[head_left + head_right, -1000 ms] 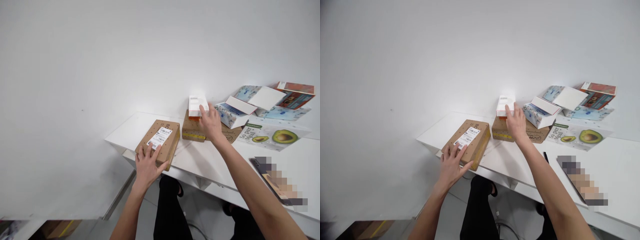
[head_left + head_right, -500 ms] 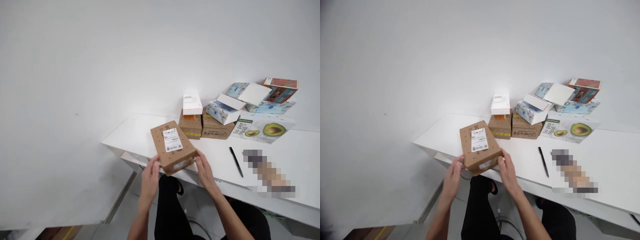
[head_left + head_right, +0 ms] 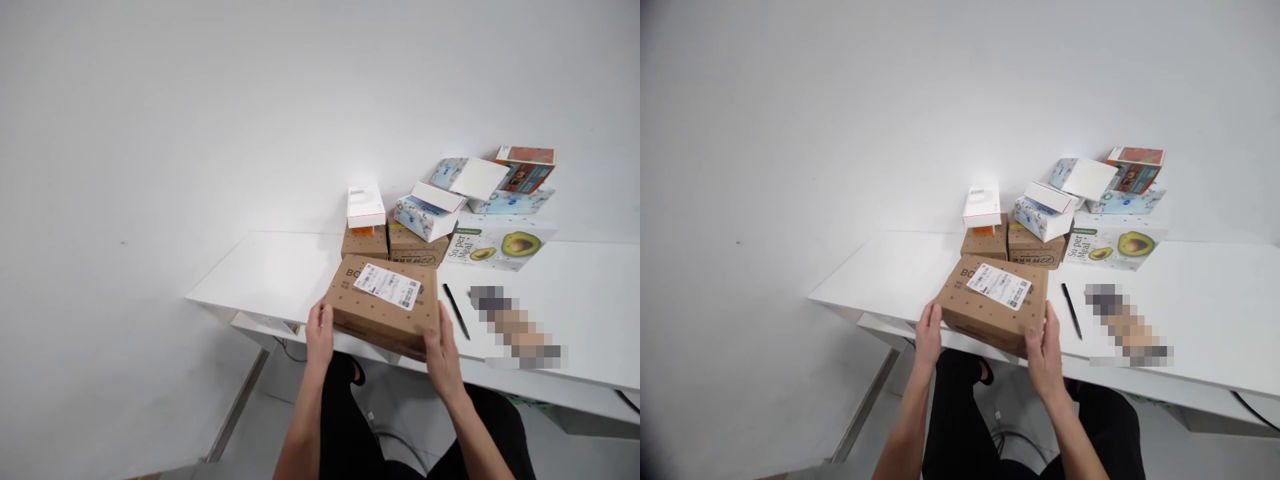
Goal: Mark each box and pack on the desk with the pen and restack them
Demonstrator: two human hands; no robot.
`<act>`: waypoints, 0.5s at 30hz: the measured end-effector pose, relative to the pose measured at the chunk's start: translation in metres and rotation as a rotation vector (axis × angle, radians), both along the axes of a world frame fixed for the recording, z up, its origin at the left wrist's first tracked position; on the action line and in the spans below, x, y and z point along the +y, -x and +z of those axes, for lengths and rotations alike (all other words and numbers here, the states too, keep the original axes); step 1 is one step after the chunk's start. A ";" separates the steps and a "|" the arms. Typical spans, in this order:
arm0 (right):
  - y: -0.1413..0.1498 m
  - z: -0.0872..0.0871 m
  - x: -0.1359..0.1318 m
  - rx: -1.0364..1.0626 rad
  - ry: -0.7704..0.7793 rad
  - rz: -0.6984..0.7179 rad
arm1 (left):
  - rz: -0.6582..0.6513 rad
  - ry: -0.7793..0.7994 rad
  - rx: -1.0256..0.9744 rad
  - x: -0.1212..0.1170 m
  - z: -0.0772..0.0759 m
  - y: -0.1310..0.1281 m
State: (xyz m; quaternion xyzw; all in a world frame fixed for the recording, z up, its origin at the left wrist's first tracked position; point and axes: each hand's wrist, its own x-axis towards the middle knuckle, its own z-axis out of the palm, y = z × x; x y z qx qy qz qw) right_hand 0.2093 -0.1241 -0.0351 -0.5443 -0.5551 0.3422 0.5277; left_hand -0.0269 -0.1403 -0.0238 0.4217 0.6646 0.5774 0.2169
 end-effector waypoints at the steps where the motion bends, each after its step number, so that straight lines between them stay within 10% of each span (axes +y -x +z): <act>1: -0.005 0.001 0.005 -0.015 0.002 -0.062 | -0.048 -0.002 0.037 -0.002 -0.002 -0.008; 9: -0.042 -0.019 0.036 -0.018 -0.052 0.023 | -0.220 0.051 0.037 -0.006 -0.034 -0.041; 15: -0.051 -0.011 0.009 -0.052 -0.004 0.097 | -0.108 0.029 0.157 -0.019 -0.008 -0.037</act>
